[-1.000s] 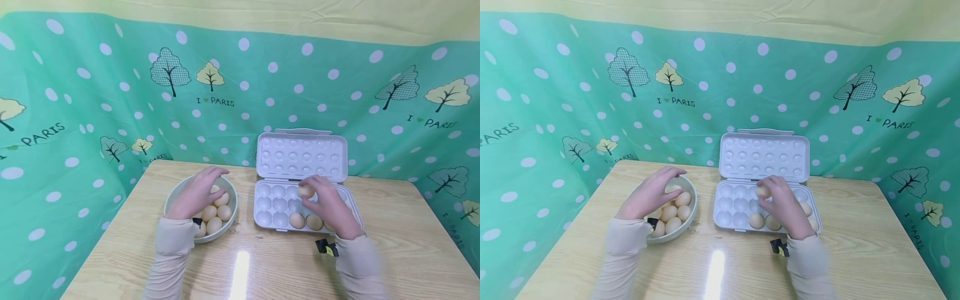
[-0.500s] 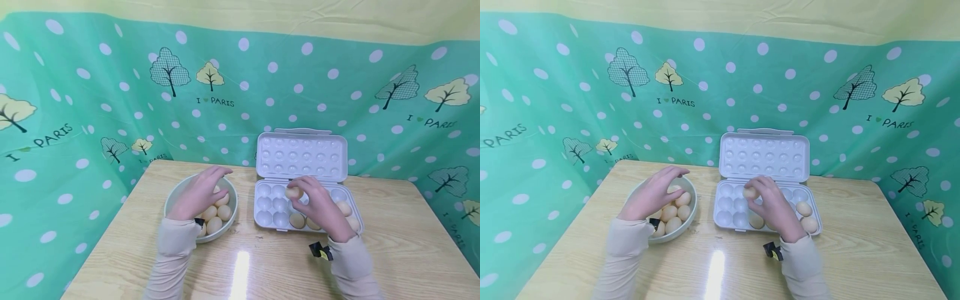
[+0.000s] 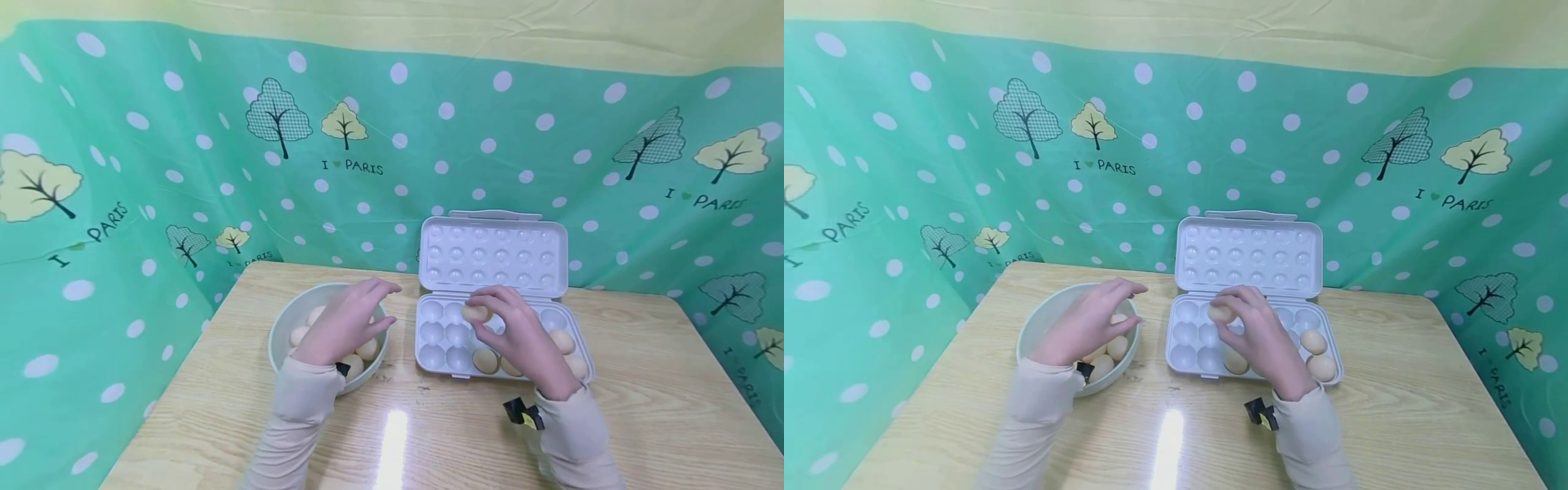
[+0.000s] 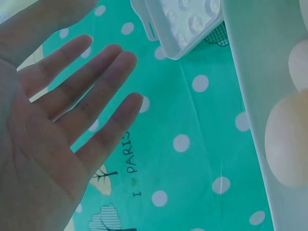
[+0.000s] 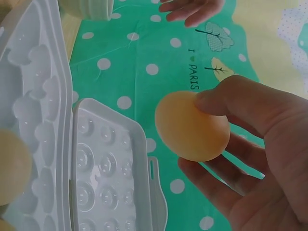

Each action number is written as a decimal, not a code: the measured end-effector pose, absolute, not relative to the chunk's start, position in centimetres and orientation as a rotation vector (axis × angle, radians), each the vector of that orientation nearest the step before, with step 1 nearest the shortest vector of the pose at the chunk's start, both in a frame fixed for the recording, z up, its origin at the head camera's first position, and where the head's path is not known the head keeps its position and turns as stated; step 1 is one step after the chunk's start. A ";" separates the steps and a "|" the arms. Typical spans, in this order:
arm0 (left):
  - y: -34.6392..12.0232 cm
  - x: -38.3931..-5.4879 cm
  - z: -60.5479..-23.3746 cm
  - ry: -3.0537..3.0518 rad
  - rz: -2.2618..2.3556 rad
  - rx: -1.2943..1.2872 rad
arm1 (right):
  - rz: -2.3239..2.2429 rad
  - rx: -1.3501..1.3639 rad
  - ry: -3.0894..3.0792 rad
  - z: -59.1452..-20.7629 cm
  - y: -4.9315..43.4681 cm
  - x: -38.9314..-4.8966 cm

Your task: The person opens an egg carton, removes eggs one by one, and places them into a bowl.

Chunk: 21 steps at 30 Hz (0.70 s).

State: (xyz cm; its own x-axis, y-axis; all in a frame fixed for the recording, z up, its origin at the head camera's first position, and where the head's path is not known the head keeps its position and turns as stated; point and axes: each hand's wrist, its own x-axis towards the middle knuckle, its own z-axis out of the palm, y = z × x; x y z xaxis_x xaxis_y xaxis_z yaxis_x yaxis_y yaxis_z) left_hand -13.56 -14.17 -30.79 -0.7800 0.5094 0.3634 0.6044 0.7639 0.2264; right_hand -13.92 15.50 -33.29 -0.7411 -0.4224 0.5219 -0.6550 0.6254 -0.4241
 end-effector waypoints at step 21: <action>-11.5 -13.1 -31.1 -2.581 -0.448 -1.051 | 0.951 0.984 -2.251 -32.6 13.5 -13.0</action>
State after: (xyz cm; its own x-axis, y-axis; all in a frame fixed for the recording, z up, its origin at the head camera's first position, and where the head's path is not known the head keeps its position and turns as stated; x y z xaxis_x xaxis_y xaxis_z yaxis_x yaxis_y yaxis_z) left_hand -13.10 -11.45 -31.09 -0.6793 0.6140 0.4020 0.7135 0.6807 0.1660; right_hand -13.03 13.49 -32.62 -0.6125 -0.4227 0.6679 -0.7736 0.4940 -0.3968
